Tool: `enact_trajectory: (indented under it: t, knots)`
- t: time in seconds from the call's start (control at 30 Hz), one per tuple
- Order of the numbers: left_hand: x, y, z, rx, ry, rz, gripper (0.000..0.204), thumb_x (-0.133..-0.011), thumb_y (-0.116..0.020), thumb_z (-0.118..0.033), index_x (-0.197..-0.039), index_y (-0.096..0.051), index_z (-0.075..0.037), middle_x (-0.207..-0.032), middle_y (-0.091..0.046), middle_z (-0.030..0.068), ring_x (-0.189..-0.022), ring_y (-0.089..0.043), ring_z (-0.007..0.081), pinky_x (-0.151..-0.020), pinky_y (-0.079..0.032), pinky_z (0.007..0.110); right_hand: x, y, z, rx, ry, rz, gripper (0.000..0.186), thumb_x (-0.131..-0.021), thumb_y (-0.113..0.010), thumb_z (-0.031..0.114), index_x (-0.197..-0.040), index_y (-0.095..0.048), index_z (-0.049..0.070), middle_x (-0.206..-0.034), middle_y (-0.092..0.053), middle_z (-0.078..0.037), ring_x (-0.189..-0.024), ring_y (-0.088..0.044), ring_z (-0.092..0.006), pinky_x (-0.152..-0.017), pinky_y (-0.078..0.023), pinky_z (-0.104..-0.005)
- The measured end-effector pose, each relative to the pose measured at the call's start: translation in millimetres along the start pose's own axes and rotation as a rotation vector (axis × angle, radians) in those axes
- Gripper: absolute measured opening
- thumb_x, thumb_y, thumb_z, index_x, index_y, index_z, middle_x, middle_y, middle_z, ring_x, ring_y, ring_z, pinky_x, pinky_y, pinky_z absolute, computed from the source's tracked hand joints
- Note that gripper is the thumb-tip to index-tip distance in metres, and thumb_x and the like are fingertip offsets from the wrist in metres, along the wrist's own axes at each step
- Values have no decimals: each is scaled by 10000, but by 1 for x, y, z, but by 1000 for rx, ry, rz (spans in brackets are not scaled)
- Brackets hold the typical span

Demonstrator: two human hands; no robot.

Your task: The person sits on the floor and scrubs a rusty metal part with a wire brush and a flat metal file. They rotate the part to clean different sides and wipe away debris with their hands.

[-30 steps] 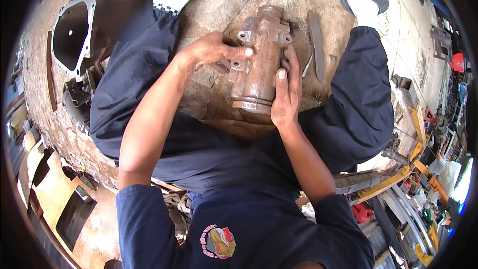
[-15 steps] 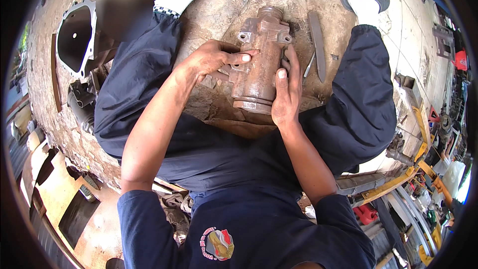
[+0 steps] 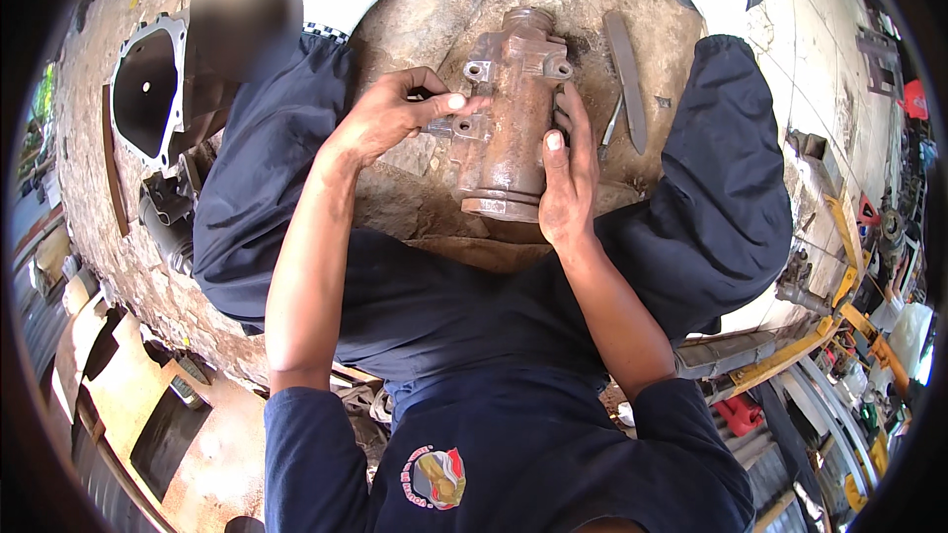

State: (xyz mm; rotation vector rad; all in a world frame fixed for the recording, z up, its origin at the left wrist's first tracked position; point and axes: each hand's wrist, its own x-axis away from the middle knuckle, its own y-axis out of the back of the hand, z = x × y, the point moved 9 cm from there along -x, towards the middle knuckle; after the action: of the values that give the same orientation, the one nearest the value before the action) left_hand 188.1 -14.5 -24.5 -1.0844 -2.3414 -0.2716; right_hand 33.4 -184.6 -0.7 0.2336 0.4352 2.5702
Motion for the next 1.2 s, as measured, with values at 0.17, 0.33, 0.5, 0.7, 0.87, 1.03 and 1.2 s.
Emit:
enact_trajectory:
  t: [0.17,0.33,0.5,0.7,0.87,1.03,1.2]
  knots:
    - [-16,-14,14,-95,212,80,453,-883,-887,-424,-914,-722,-3,-666,-519,-57,-571,-448,39,-471,-298,223,0,0,3,15,-10,-17,757,-1095,-465,570,-1613,-394,23,-1528,-474,-307,-1391,-495,-449,-1183,-371,-519]
    - [-43,-19,25,-166,320,234,558,-799,-937,-472,-1107,-799,-28,-643,-524,-62,-523,-383,50,-475,-290,235,-1,0,4,7,-3,-21,735,-1090,-502,532,-1613,-400,25,-1512,-490,-299,-1383,-504,-436,-1179,-379,-513]
    - [-21,-36,20,-4,249,243,659,-913,-815,-515,-1369,-715,-49,-1386,-697,139,-1251,-642,264,-1020,-559,465,1,1,5,2,-28,-21,736,-1089,-506,526,-1619,-388,28,-1515,-485,-300,-1386,-501,-439,-1181,-375,-515]
    - [-19,-33,16,44,326,357,729,-921,-814,-485,-1490,-621,-73,-1508,-620,136,-1474,-485,392,-1162,-440,606,1,1,5,38,-11,-22,742,-1088,-513,522,-1620,-383,22,-1525,-481,-293,-1383,-500,-436,-1175,-376,-523]
    - [-32,-49,18,16,352,331,917,-826,-893,-511,-1551,-536,-76,-1532,-611,115,-1523,-421,366,-1195,-358,664,-2,0,3,45,38,-17,725,-1090,-513,501,-1620,-384,23,-1524,-487,-293,-1389,-492,-449,-1187,-364,-519]
    - [-22,-57,11,196,319,428,879,-853,-863,-492,-1561,-522,-99,-1544,-614,58,-1581,-340,277,-1219,-300,680,2,2,3,47,27,-11,724,-1089,-514,500,-1618,-388,23,-1524,-490,-293,-1385,-491,-458,-1191,-360,-519]
    - [-32,-39,25,193,382,469,853,-877,-877,-393,-1573,-484,-95,-1428,-699,59,-1473,-509,247,-1202,-370,611,-1,1,4,42,31,-16,729,-1083,-529,508,-1617,-394,30,-1538,-475,-308,-1403,-480,-466,-1190,-360,-530]
